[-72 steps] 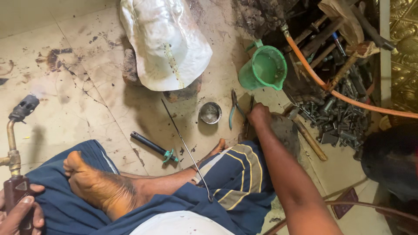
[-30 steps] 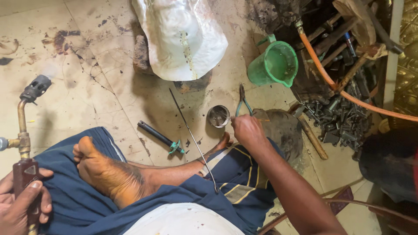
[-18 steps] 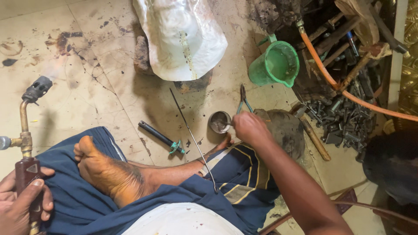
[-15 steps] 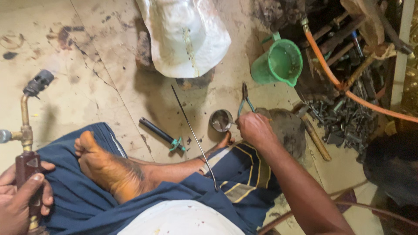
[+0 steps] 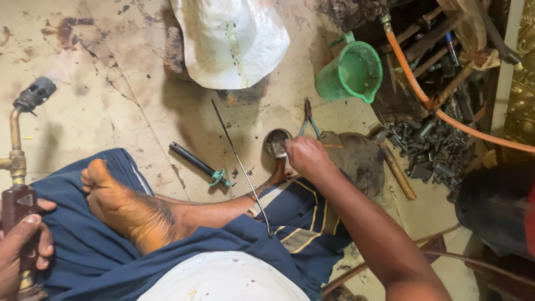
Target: The person sits on the floor and uses a blowtorch to heat a metal object placed on a brick. They apply solder with a thin rod along a seam, then cool the area with water from a green cup. The process is repeated along the seam.
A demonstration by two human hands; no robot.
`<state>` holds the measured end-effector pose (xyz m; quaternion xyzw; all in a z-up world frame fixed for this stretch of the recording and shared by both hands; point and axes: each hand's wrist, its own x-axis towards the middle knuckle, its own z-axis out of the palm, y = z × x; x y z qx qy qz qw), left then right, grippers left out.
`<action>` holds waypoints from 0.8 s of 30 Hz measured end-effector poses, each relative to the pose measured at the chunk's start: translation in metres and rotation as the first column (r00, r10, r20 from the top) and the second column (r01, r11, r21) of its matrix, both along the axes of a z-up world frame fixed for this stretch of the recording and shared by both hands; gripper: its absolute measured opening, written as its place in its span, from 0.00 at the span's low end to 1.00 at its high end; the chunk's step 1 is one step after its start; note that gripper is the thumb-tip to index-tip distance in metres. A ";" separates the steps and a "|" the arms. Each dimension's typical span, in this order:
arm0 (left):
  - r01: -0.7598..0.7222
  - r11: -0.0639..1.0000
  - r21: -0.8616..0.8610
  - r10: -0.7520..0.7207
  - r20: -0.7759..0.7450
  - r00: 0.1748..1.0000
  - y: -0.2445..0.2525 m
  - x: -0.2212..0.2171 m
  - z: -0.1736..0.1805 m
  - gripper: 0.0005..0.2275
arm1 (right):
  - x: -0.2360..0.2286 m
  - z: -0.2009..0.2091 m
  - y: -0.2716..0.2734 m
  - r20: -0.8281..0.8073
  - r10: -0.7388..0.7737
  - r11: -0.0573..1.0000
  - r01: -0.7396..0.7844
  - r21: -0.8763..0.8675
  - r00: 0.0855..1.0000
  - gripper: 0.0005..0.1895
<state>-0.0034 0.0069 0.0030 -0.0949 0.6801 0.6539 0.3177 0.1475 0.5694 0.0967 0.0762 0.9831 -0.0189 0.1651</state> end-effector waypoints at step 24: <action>0.014 0.999 -0.049 -0.012 0.031 0.999 -0.018 0.004 -0.029 0.13 | 0.012 -0.008 0.010 0.176 -0.260 0.957 0.278 -0.084 0.949 0.11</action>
